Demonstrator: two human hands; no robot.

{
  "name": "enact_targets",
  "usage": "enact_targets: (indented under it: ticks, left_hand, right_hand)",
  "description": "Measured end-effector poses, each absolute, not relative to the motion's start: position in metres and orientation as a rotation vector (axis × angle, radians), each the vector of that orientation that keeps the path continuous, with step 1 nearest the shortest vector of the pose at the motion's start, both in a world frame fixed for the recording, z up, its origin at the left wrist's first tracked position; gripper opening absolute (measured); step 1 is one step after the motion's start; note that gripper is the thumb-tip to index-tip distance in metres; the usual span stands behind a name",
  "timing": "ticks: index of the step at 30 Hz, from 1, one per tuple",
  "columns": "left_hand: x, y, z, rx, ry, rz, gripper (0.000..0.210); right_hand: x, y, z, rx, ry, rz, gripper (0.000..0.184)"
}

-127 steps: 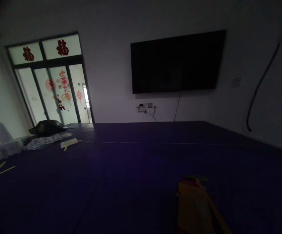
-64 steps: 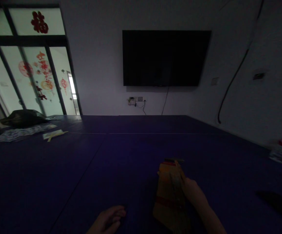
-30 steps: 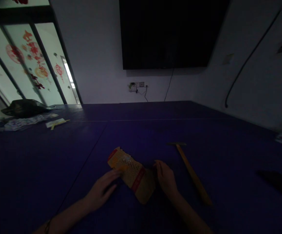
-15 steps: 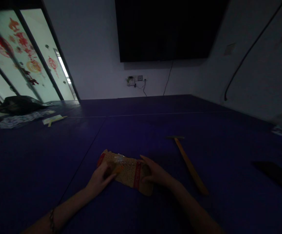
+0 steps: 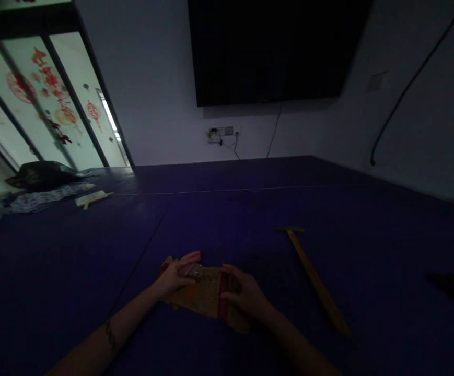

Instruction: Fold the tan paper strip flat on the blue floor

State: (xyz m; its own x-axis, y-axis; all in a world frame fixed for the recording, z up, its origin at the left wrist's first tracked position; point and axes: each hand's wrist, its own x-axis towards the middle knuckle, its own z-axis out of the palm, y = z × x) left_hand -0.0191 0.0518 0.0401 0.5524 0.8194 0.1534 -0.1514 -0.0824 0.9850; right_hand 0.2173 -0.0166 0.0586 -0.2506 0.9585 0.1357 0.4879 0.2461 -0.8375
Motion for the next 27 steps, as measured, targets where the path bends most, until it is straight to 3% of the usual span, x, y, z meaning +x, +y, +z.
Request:
enact_targets:
  ticks: [6,10,27]
  left_hand:
    - [-0.027,0.055,0.06,1.524,0.586,0.58,0.033]
    - [-0.027,0.055,0.06,1.535,0.617,0.578,0.022]
    - [-0.025,0.054,0.062,1.715,0.56,0.66,0.025]
  right_hand:
    - [0.219,-0.016,0.059,-1.326,-1.872,0.917,0.051]
    - [0.22,-0.016,0.061,-1.325,-1.854,0.928,0.05]
    - [0.219,-0.016,0.059,-1.268,-1.733,0.959,0.048]
